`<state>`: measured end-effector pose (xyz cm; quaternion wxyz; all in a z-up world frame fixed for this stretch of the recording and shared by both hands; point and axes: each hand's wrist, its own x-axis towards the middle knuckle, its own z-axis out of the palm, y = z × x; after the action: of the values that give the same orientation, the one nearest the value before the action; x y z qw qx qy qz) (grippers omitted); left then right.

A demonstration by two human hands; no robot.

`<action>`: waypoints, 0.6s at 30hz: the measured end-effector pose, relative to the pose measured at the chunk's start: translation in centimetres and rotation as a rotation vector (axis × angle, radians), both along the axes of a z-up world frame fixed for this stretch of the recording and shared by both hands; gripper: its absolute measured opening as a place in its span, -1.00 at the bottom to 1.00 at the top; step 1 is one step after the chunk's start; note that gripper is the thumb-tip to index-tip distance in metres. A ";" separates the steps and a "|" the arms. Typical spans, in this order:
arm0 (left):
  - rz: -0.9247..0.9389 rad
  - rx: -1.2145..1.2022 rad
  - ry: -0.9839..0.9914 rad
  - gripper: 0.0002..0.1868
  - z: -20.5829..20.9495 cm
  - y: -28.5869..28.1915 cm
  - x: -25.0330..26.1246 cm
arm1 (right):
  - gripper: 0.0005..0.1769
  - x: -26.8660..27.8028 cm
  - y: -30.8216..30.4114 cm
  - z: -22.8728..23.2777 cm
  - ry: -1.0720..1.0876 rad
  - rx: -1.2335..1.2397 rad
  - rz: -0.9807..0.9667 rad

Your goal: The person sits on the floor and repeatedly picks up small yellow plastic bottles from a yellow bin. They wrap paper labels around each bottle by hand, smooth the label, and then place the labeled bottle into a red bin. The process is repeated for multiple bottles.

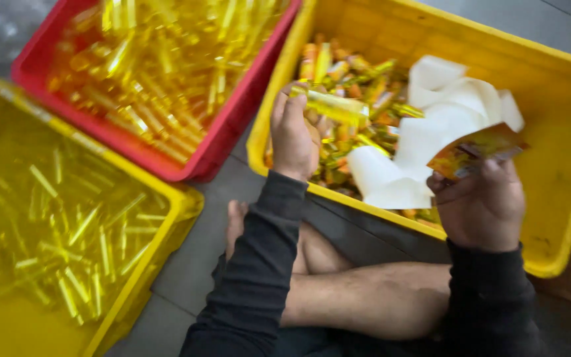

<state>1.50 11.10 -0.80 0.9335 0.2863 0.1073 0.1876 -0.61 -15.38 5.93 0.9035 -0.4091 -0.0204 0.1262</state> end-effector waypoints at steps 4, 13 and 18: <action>-0.267 -0.097 0.048 -0.60 -0.8 -6.0 0.0 | -0.55 1.1 -3.3 -3.0 0.047 0.051 -0.006; -0.476 0.215 0.383 -0.33 -4.4 -11.8 2.4 | -0.74 5.7 -8.0 -15.1 -0.002 -0.085 -0.095; -0.524 0.496 0.338 0.02 -6.3 -11.8 3.0 | -0.70 6.7 -6.3 -14.9 -0.005 -0.159 -0.059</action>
<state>4.48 -0.73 -7.13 0.8214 0.5476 0.1342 -0.0862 6.10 -21.73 -8.92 0.8715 -0.4802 -0.0005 0.0995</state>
